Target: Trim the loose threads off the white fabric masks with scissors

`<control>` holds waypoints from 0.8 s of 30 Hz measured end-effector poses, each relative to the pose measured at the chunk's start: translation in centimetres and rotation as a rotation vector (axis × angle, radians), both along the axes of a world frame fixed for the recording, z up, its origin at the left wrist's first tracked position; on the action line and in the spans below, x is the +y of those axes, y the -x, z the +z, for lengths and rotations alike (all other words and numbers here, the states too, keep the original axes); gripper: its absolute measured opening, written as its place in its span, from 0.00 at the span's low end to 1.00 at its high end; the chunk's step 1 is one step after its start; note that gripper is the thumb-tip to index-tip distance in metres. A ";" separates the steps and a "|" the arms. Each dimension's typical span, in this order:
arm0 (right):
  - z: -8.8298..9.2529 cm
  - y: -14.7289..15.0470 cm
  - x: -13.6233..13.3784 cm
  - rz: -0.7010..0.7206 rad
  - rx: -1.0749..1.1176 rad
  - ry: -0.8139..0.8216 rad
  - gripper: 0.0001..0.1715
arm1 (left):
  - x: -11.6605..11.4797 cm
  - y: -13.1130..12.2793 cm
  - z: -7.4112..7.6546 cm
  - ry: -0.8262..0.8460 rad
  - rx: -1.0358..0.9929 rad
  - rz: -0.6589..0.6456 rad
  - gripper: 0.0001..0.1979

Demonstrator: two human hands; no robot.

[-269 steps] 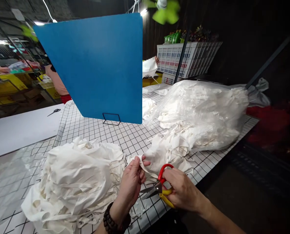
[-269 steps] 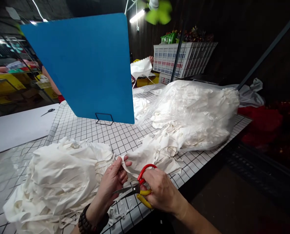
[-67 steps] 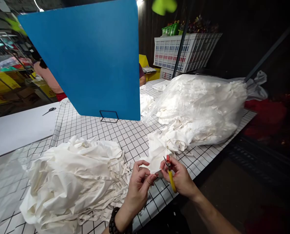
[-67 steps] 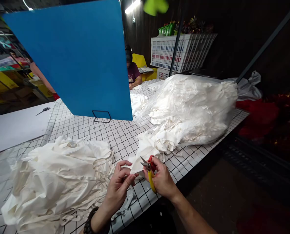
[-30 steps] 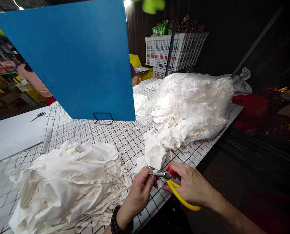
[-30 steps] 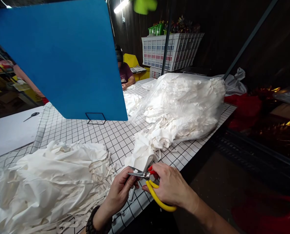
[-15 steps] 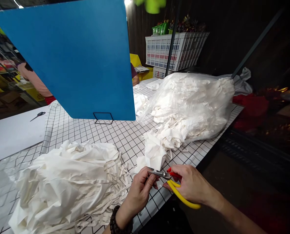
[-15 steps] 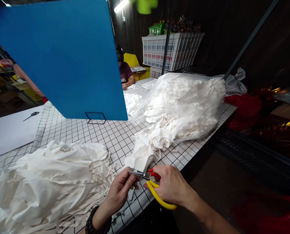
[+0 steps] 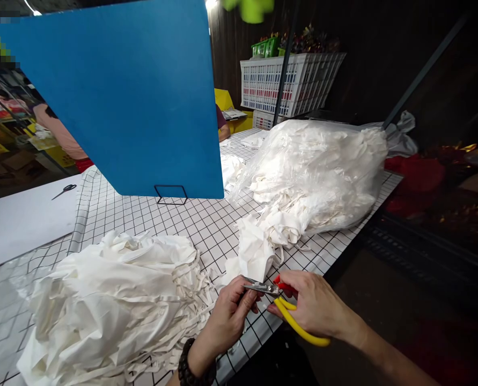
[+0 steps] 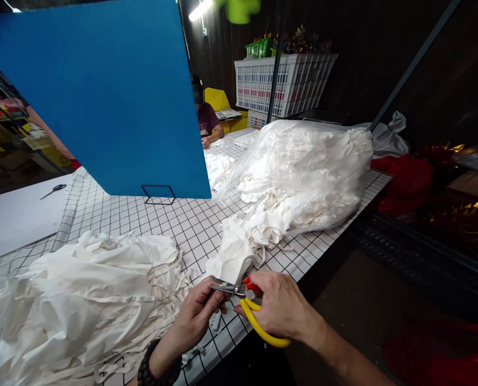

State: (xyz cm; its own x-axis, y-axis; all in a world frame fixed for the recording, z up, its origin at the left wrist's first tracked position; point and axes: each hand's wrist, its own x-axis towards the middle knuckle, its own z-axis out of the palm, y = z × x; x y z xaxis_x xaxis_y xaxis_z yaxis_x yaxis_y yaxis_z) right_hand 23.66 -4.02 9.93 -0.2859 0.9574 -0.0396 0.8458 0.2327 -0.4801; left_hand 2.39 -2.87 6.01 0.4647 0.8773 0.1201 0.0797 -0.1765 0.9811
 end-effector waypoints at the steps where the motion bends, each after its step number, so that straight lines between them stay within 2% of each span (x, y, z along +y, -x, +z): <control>1: -0.1 0.0 0.0 -0.001 -0.004 -0.005 0.15 | 0.0 0.0 0.0 0.007 -0.007 -0.002 0.13; 9: -0.9 0.0 0.1 0.009 0.061 -0.020 0.16 | -0.1 0.0 -0.7 0.085 -0.079 0.000 0.13; 14: -2.0 -1.1 1.0 -0.059 0.381 0.108 0.20 | 0.0 0.0 -0.6 0.183 -0.142 0.023 0.14; 17: -3.7 -2.7 2.4 -0.168 0.582 0.213 0.20 | 0.0 0.4 -0.5 0.200 -0.180 0.034 0.14; 19: -5.4 -4.0 3.8 -0.250 0.621 0.238 0.20 | -0.1 0.9 -0.6 0.179 -0.165 0.039 0.14; 22: -7.9 -5.3 6.1 -0.386 0.583 0.177 0.20 | -0.5 2.1 -1.0 0.141 -0.107 0.044 0.15; 24: -9.1 -5.3 7.6 -0.423 0.570 0.123 0.19 | -0.9 2.9 -1.5 0.141 -0.082 0.061 0.16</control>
